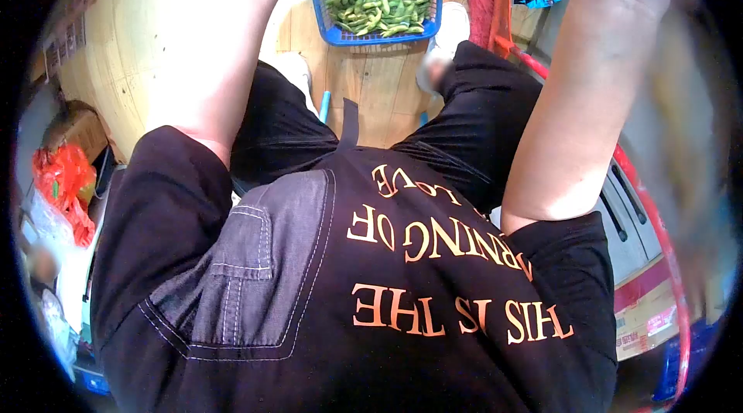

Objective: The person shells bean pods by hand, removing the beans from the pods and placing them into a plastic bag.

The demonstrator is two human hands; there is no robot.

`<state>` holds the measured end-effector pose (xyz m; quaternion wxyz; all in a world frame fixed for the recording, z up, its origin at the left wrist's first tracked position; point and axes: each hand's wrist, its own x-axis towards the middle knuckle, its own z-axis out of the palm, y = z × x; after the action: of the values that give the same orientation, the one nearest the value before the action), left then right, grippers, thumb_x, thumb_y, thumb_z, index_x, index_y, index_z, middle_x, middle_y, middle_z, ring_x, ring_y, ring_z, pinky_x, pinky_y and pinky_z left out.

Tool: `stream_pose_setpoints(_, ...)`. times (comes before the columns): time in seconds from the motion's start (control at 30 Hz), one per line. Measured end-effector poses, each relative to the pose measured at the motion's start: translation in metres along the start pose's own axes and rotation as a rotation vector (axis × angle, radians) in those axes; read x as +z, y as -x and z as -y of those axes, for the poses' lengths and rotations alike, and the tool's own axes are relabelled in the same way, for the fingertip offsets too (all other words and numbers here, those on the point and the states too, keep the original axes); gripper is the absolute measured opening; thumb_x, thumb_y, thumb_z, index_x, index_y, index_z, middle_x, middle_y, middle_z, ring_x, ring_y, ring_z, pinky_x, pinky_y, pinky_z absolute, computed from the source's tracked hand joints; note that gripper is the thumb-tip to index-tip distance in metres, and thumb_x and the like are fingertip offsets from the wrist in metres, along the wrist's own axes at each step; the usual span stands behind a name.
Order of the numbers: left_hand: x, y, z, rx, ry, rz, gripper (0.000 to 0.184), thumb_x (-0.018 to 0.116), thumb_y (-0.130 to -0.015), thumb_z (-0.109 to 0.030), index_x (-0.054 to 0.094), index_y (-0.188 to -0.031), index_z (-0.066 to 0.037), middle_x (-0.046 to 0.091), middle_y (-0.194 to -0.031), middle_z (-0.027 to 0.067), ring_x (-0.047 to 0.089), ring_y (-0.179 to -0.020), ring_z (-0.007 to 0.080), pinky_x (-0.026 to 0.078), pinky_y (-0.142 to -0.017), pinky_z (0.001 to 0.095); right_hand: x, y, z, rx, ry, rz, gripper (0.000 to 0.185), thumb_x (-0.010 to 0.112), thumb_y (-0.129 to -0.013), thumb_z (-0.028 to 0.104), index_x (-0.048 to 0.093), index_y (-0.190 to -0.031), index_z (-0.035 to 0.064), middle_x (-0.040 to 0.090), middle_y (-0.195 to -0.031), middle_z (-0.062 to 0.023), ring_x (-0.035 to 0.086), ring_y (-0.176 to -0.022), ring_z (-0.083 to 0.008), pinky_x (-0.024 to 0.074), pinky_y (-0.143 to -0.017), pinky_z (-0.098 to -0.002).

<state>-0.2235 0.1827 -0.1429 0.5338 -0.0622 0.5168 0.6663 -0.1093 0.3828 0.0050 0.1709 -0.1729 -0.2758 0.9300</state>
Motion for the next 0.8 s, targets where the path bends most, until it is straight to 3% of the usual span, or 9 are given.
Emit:
stream_pose_setpoints(0.17, -0.019, -0.033, 0.088, -0.200, -0.722, -0.073, 0.040, 0.058, -0.079, -0.038, 0.057, -0.110, -0.012, 0.059, -0.097, 0.0042, 0.055, -0.083, 0.0143, 0.046, -0.070, 0.0364, -0.011, -0.007, 0.013, 0.015, -0.093, 0.044, 0.025, 0.034, -0.089, 0.018, 0.054, -0.089, 0.0039, 0.057, -0.088, -0.0061, 0.050, -0.086, -0.0214, 0.0354, -0.086, -0.0380)
stream_pose_setpoints(0.23, -0.016, -0.037, 0.127, -0.177, -0.796, -0.212, 0.028, 0.063, -0.075, -0.032, 0.063, -0.093, -0.011, 0.058, -0.074, -0.0020, 0.049, -0.058, 0.0081, 0.041, -0.051, 0.0244, -0.009, -0.006, 0.012, 0.009, -0.093, 0.063, 0.025, 0.034, -0.089, 0.018, 0.055, -0.088, 0.0037, 0.057, -0.088, -0.0061, 0.049, -0.086, -0.0212, 0.0351, -0.085, -0.0373)
stream_pose_setpoints(0.3, -0.021, -0.053, 0.158, -0.282, -1.014, -0.176, 0.025, 0.059, -0.074, -0.032, 0.067, -0.085, -0.011, 0.066, -0.082, 0.0066, 0.061, -0.071, 0.0168, 0.049, -0.064, 0.0335, -0.009, -0.005, 0.013, 0.002, -0.090, 0.080, 0.025, 0.034, -0.089, 0.017, 0.054, -0.088, 0.0032, 0.057, -0.087, -0.0061, 0.048, -0.086, -0.0210, 0.0346, -0.086, -0.0365)
stream_pose_setpoints(0.37, -0.016, -0.058, 0.189, -0.265, -1.027, -0.242, 0.019, 0.063, -0.073, -0.027, 0.066, -0.081, -0.010, 0.057, -0.060, 0.0001, 0.048, -0.047, 0.0091, 0.041, -0.044, 0.0245, -0.014, -0.003, 0.014, -0.001, -0.090, 0.109, 0.025, 0.034, -0.089, 0.017, 0.054, -0.089, 0.0026, 0.056, -0.088, -0.0063, 0.047, -0.087, -0.0209, 0.0343, -0.086, -0.0361)
stream_pose_setpoints(0.4, -0.017, -0.061, 0.208, -0.248, -1.067, -0.289, 0.025, 0.059, -0.069, -0.031, 0.067, -0.080, -0.011, 0.065, -0.077, 0.0109, 0.063, -0.073, 0.0227, 0.049, -0.073, 0.0323, -0.017, -0.001, 0.016, 0.008, -0.096, 0.123, 0.025, 0.033, -0.089, 0.017, 0.053, -0.089, 0.0023, 0.055, -0.089, -0.0066, 0.047, -0.087, -0.0208, 0.0341, -0.086, -0.0360)
stream_pose_setpoints(0.43, -0.010, -0.058, 0.211, -0.222, -1.139, -0.282, 0.024, 0.057, -0.069, -0.028, 0.067, -0.081, -0.010, 0.065, -0.082, 0.0123, 0.063, -0.079, 0.0249, 0.048, -0.076, 0.0332, -0.020, 0.000, 0.017, 0.016, -0.103, 0.137, 0.025, 0.033, -0.089, 0.017, 0.053, -0.090, 0.0019, 0.055, -0.090, -0.0068, 0.047, -0.088, -0.0207, 0.0339, -0.087, -0.0358)
stream_pose_setpoints(0.57, -0.002, -0.053, 0.244, -0.211, -1.111, -0.469, 0.030, 0.055, -0.070, -0.024, 0.063, -0.092, -0.006, 0.063, -0.093, 0.0157, 0.059, -0.092, 0.0286, 0.044, -0.083, 0.0351, -0.019, 0.009, 0.026, 0.035, -0.138, 0.150, 0.023, 0.034, -0.089, 0.016, 0.052, -0.091, 0.0017, 0.052, -0.094, -0.0075, 0.046, -0.091, -0.0206, 0.0335, -0.087, -0.0356)
stream_pose_setpoints(0.8, 0.001, -0.061, 0.258, -0.267, -1.111, -0.510, 0.037, 0.061, -0.071, -0.037, 0.063, -0.092, -0.006, 0.063, -0.092, 0.0150, 0.060, -0.090, 0.0277, 0.045, -0.081, 0.0354, -0.027, 0.013, 0.041, 0.046, -0.132, 0.156, 0.023, 0.035, -0.089, 0.016, 0.052, -0.091, 0.0023, 0.053, -0.092, -0.0067, 0.046, -0.091, -0.0203, 0.0337, -0.087, -0.0353)
